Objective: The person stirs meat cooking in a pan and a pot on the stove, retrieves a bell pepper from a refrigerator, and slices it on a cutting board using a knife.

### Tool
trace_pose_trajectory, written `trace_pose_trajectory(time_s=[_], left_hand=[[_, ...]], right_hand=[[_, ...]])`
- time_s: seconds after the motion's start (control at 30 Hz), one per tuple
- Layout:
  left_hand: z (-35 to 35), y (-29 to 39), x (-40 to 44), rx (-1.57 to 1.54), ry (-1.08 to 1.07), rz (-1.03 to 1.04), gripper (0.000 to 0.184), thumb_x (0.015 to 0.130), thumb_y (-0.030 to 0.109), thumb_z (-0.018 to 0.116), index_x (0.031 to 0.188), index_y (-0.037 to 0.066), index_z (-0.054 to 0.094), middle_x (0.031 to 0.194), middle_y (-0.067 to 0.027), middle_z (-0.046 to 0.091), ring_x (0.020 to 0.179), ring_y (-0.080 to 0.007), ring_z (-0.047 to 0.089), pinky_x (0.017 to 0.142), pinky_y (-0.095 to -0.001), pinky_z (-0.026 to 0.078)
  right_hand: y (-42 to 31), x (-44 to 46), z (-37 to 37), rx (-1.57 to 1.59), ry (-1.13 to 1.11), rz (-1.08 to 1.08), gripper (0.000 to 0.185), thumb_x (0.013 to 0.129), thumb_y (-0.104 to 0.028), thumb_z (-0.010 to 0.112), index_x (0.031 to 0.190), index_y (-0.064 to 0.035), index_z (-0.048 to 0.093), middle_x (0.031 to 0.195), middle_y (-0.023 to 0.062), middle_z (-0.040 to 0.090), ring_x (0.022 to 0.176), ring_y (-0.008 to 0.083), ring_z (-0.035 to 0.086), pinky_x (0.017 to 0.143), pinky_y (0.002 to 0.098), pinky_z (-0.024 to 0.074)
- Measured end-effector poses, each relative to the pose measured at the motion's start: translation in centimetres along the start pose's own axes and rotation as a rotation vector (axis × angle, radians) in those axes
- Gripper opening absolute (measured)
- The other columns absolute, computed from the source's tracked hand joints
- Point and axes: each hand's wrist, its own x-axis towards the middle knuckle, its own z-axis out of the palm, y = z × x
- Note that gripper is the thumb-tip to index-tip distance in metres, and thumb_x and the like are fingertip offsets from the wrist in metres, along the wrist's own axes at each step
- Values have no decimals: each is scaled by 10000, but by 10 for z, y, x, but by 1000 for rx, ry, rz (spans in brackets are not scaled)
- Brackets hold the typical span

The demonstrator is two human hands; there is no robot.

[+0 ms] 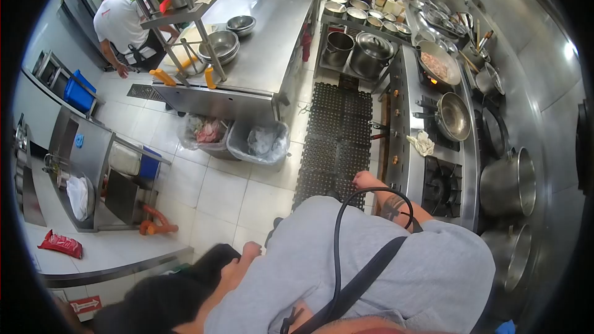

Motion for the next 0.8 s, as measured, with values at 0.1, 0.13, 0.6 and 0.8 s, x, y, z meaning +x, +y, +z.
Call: trace_pose_trajectory(time_s=[0.1,0.13,0.6,0.8], left_hand=[[-55,23,10,-384,-2,-181,147,810,210,673,830,65,680,822,-122,710,717,-267,691,611,-424,548],[-66,27,17,-576,10,-228,142,825,192,663,820,50,665,806,-129,703,687,-259,686,582,-411,545],[-114,60,86,-726,155,-469,302,842,248,539,841,-9,698,785,-219,699,721,-340,695,718,-449,555],[-96,58,17,-971,484,-593,269,825,220,542,848,14,714,938,-240,690,911,-421,658,832,-482,526]], right_hand=[[27,-10,-11,12,-122,-93,149,849,-86,573,858,-6,699,710,97,665,544,228,638,488,362,532],[42,-11,-7,-66,-202,-99,149,862,-93,567,857,-8,689,705,99,660,543,219,636,477,359,524],[106,-43,-8,-224,-291,-62,193,845,-196,599,894,-47,712,773,152,647,663,262,635,596,418,516],[112,48,11,-1121,-545,-723,260,766,-295,694,954,-133,769,992,138,721,998,311,675,885,421,537]])
